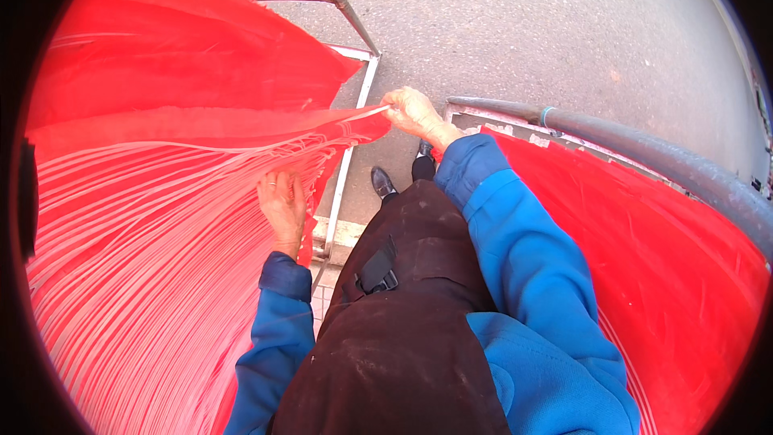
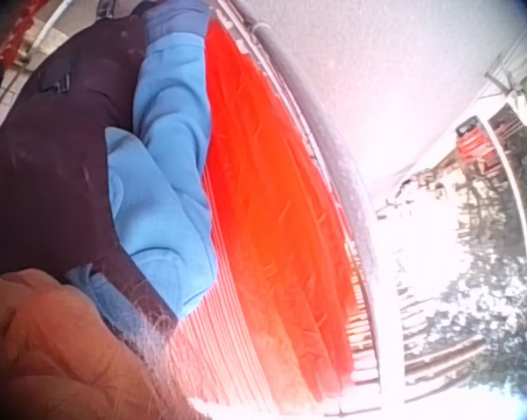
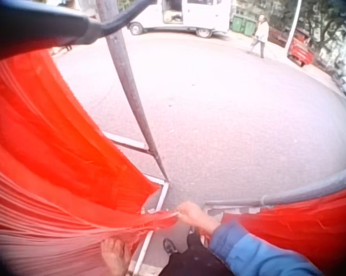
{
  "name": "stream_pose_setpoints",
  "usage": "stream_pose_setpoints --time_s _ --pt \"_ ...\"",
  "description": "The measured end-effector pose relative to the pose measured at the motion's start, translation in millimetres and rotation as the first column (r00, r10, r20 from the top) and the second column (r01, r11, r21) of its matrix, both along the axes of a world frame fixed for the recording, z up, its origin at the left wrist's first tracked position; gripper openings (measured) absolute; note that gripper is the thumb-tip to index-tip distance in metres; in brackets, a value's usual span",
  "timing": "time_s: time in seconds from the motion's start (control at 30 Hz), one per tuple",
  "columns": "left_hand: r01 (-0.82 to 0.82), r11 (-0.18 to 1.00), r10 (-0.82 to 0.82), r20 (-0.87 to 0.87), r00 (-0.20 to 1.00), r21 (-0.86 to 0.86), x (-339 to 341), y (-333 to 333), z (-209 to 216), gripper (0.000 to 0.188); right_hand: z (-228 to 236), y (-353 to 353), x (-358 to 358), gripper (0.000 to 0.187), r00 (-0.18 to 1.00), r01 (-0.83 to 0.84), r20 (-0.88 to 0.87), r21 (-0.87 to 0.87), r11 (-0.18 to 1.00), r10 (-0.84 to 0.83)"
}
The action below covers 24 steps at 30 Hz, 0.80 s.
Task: The person attaches bamboo poles to a metal frame and secures red fabric using white ties. They then remove a bamboo pole from the frame and carry it into a nearby room, placing it on a stool.
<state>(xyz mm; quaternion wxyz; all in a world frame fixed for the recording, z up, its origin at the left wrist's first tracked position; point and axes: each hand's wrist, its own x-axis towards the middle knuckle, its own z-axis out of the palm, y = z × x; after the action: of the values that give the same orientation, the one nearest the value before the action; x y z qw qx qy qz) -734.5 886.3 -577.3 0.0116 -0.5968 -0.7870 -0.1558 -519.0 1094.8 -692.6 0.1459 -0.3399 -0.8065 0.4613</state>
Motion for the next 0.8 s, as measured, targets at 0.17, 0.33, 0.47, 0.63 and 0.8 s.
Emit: stream_pose_setpoints --time_s 0.17,0.33,0.47,0.63,0.8 --pt "0.047 0.997 -0.035 0.173 0.984 -0.065 39.6 -8.1 -25.9 0.013 -3.7 -8.7 0.1 0.016 0.997 0.061 0.045 -0.088 0.994 -0.058" --pt "0.139 0.967 -0.059 0.344 0.937 -0.215 74.8 -2.9 -46.3 0.014 -5.4 -7.5 -0.3 0.017 0.995 0.082 0.058 -0.099 0.992 -0.077" --pt "0.404 0.901 -0.333 0.344 0.878 -0.159 100.1 29.2 -30.7 0.031 -4.7 -4.0 2.2 0.018 0.997 0.055 0.053 -0.044 0.998 -0.052" --pt "0.495 0.859 -0.485 0.102 0.868 -0.130 105.3 107.1 -6.4 0.060 -0.6 -5.4 1.1 0.019 0.997 0.076 0.020 -0.054 0.996 -0.075" --pt "0.210 0.631 -0.543 -0.232 0.807 -0.747 88.8 160.9 -27.1 0.043 3.5 -15.3 -5.7 0.019 0.988 0.143 0.066 -0.034 0.989 -0.141"
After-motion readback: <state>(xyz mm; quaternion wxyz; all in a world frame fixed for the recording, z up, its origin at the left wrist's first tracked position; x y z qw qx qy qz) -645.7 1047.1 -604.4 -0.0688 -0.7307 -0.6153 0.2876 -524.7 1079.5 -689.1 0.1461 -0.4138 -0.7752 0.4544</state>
